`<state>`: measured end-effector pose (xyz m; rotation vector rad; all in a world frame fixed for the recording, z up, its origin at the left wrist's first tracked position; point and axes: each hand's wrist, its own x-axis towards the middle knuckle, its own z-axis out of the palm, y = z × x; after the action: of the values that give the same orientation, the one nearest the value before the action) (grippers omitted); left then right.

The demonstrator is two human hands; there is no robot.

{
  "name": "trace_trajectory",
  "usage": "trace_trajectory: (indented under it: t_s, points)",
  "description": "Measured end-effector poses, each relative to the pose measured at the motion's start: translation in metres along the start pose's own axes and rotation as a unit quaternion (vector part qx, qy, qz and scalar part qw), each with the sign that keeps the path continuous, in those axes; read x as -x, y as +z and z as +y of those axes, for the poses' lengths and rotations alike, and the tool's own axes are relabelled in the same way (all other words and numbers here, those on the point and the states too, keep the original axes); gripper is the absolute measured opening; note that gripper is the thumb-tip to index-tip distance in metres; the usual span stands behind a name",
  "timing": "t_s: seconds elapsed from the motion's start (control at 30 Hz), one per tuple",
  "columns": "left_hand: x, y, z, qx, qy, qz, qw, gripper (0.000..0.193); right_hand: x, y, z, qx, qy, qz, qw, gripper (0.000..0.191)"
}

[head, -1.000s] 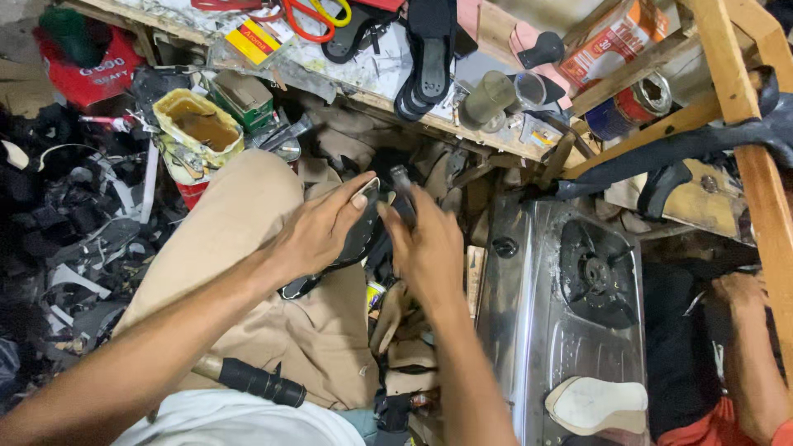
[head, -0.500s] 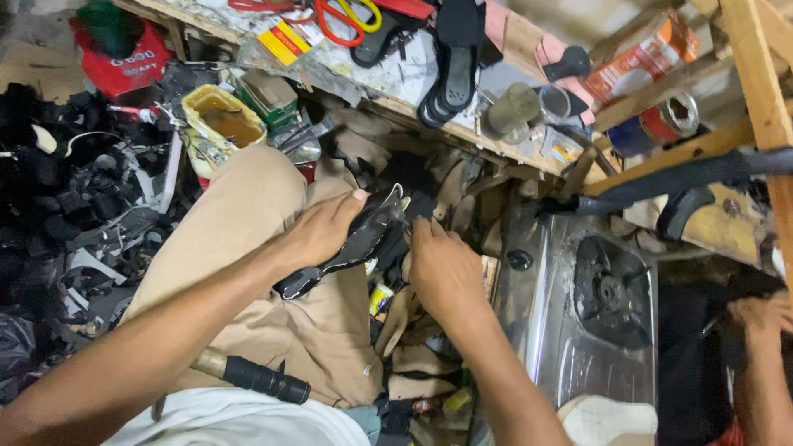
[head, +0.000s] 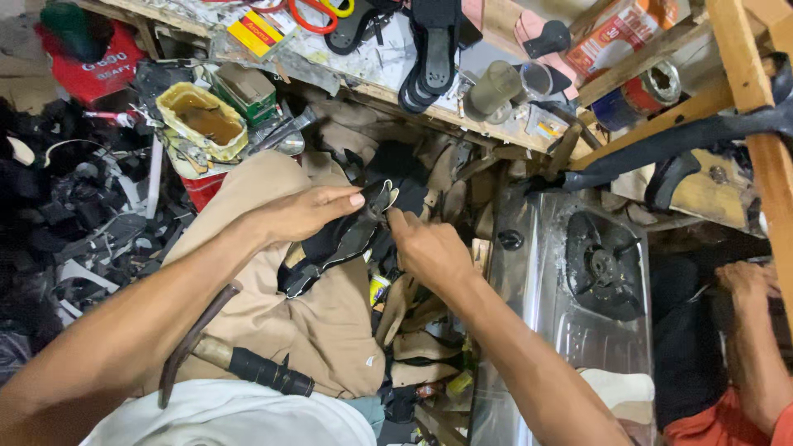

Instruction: The person repairs a black high-heeled shoe by hammering the heel, cutting a strap with scissors, and attaching a new strap using a staple gun. They repeatedly adjust and press the strap to secure it.

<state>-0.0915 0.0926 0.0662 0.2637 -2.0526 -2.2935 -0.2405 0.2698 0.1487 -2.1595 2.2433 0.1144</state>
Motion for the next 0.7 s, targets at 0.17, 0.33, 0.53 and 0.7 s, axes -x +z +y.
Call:
trace_trajectory:
  t_s: [0.17,0.33,0.53,0.7]
  points:
    - [-0.004,0.027,0.005,-0.146,0.063,0.134,0.978,0.045,0.006,0.013,0.003,0.133,-0.024,0.096,0.986,0.037]
    - [-0.001,0.048,0.004,-0.319,0.025,0.224,0.921,0.046,-0.011,-0.005,0.014,-0.097,0.09,-0.105,0.986,0.025]
    - [-0.003,0.013,-0.011,-0.111,0.089,0.168,0.975,0.04,-0.013,0.006,-0.025,-0.136,0.168,-0.048,0.975,0.017]
    - [-0.005,0.003,-0.01,-0.184,0.023,0.106,0.977,0.042,-0.001,0.022,-0.038,0.031,0.117,0.025,0.992,0.017]
